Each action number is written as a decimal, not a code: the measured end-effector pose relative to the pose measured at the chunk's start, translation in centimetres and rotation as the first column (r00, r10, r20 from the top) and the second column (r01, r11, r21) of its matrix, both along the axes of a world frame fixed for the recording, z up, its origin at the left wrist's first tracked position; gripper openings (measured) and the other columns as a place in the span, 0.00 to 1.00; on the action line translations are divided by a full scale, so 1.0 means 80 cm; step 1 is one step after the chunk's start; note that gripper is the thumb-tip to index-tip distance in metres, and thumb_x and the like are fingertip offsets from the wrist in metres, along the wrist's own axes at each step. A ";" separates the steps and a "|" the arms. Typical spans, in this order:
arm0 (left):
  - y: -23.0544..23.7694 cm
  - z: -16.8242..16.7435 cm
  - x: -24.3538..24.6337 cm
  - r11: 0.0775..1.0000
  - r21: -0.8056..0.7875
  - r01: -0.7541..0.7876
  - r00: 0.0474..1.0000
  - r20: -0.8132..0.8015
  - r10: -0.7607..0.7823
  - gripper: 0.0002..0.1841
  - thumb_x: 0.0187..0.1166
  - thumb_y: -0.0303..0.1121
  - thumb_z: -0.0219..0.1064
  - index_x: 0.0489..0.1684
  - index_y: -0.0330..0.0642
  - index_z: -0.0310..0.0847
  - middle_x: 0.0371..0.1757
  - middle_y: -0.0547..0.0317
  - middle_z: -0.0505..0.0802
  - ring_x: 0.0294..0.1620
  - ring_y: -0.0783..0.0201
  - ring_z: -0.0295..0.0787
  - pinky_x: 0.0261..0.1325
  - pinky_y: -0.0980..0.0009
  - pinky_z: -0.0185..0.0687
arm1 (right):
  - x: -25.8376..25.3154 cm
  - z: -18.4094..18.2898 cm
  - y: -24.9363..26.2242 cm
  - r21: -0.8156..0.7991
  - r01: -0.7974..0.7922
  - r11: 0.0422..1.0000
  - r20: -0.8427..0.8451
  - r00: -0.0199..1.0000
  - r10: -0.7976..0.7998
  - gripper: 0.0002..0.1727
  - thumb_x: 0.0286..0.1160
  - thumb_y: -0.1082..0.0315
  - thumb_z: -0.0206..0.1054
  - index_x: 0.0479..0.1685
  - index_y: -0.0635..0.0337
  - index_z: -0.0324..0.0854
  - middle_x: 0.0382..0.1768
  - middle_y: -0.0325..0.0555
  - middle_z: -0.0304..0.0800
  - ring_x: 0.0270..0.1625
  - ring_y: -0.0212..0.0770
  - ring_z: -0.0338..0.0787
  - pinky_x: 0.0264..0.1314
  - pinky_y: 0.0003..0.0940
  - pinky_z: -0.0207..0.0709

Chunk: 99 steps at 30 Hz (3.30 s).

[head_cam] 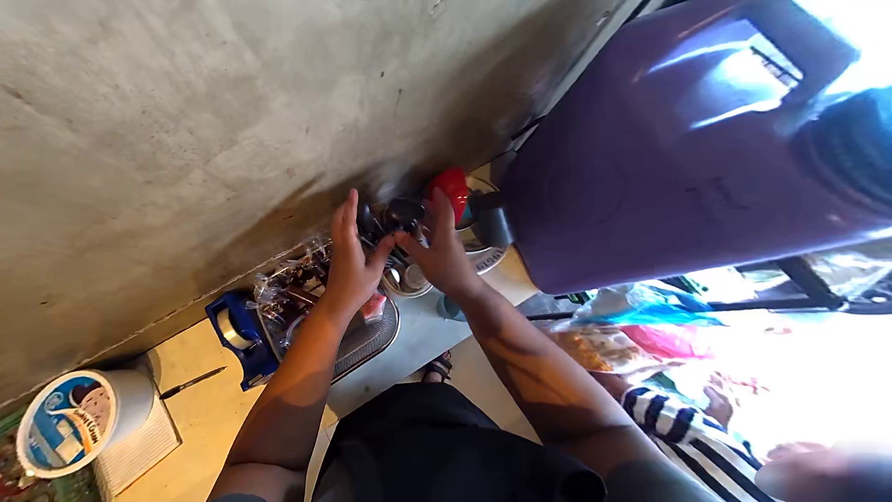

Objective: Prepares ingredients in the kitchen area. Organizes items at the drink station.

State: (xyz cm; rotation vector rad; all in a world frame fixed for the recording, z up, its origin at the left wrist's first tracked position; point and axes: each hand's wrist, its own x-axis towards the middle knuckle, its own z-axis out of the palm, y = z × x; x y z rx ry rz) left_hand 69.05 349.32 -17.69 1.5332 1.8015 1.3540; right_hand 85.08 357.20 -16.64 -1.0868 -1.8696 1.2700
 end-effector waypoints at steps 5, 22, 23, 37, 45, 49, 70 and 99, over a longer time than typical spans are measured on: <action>0.008 -0.007 0.015 1.000 0.001 0.026 0.966 -0.259 -0.025 0.27 0.95 0.38 0.45 0.90 0.37 0.61 0.90 0.46 0.70 0.94 0.49 0.54 0.95 0.50 0.46 | 0.019 -0.009 0.012 0.348 -0.021 0.937 0.184 0.982 -0.046 0.22 0.84 0.65 0.60 0.75 0.60 0.80 0.78 0.58 0.80 0.82 0.54 0.78 0.84 0.54 0.71; 0.036 0.040 0.121 0.976 0.184 -0.116 0.890 -0.418 0.185 0.29 0.83 0.38 0.66 0.81 0.35 0.71 0.79 0.35 0.77 0.81 0.43 0.73 0.81 0.48 0.70 | 0.161 -0.019 0.104 0.190 0.416 0.889 0.064 0.899 -0.434 0.51 0.64 0.57 0.83 0.86 0.68 0.56 0.76 0.66 0.75 0.76 0.53 0.81 0.79 0.48 0.76; 0.035 0.039 0.139 0.987 0.161 -0.011 0.928 -0.367 0.070 0.22 0.83 0.33 0.66 0.73 0.32 0.76 0.70 0.37 0.84 0.68 0.49 0.84 0.70 0.55 0.83 | 0.166 -0.010 0.100 0.143 0.397 0.907 0.055 0.912 -0.408 0.52 0.65 0.57 0.82 0.87 0.66 0.54 0.77 0.65 0.75 0.77 0.52 0.81 0.79 0.48 0.76; -0.060 -0.113 0.238 0.944 -0.329 0.039 0.992 -0.097 -0.075 0.54 0.54 0.35 0.88 0.84 0.22 0.58 0.82 0.22 0.70 0.86 0.37 0.67 0.85 0.54 0.69 | 0.275 -0.032 0.024 -0.220 -0.049 0.974 0.197 0.976 0.094 0.47 0.69 0.42 0.72 0.92 0.43 0.60 0.76 0.52 0.80 0.73 0.42 0.84 0.74 0.47 0.80; -0.032 -0.157 0.258 0.977 -0.198 -0.077 0.997 -0.025 0.074 0.52 0.59 0.32 0.85 0.85 0.21 0.55 0.81 0.28 0.74 0.84 0.49 0.73 0.85 0.61 0.70 | 0.306 -0.062 0.029 -0.714 0.152 0.683 0.146 0.987 -0.067 0.46 0.83 0.47 0.67 0.93 0.52 0.45 0.72 0.62 0.80 0.61 0.54 0.92 0.55 0.51 0.90; -0.029 -0.137 0.268 0.982 -0.179 0.059 0.998 -0.012 -0.062 0.51 0.61 0.31 0.85 0.84 0.18 0.56 0.81 0.26 0.74 0.84 0.47 0.73 0.86 0.60 0.70 | 0.324 -0.081 0.025 -0.936 0.158 0.316 -0.015 0.876 -0.482 0.33 0.90 0.44 0.53 0.87 0.51 0.58 0.72 0.60 0.79 0.64 0.60 0.88 0.56 0.59 0.88; 0.093 -0.077 0.313 0.968 -0.238 0.080 0.991 -0.086 -0.103 0.33 0.67 0.22 0.70 0.80 0.38 0.75 0.83 0.30 0.73 0.83 0.34 0.69 0.84 0.44 0.68 | 0.334 -0.017 0.004 -0.485 0.073 0.871 -0.314 0.916 -0.251 0.53 0.70 0.59 0.73 0.90 0.66 0.41 0.77 0.53 0.74 0.71 0.39 0.85 0.69 0.36 0.86; 0.164 -0.042 0.210 0.958 -0.281 -0.057 0.695 -0.700 -0.164 0.27 0.76 0.21 0.65 0.75 0.57 0.83 0.92 0.61 0.68 0.96 0.49 0.47 0.96 0.42 0.38 | 0.187 -0.094 0.143 0.182 0.153 0.971 0.191 0.963 -0.188 0.48 0.78 0.68 0.70 0.94 0.65 0.43 0.89 0.67 0.58 0.90 0.59 0.65 0.90 0.53 0.62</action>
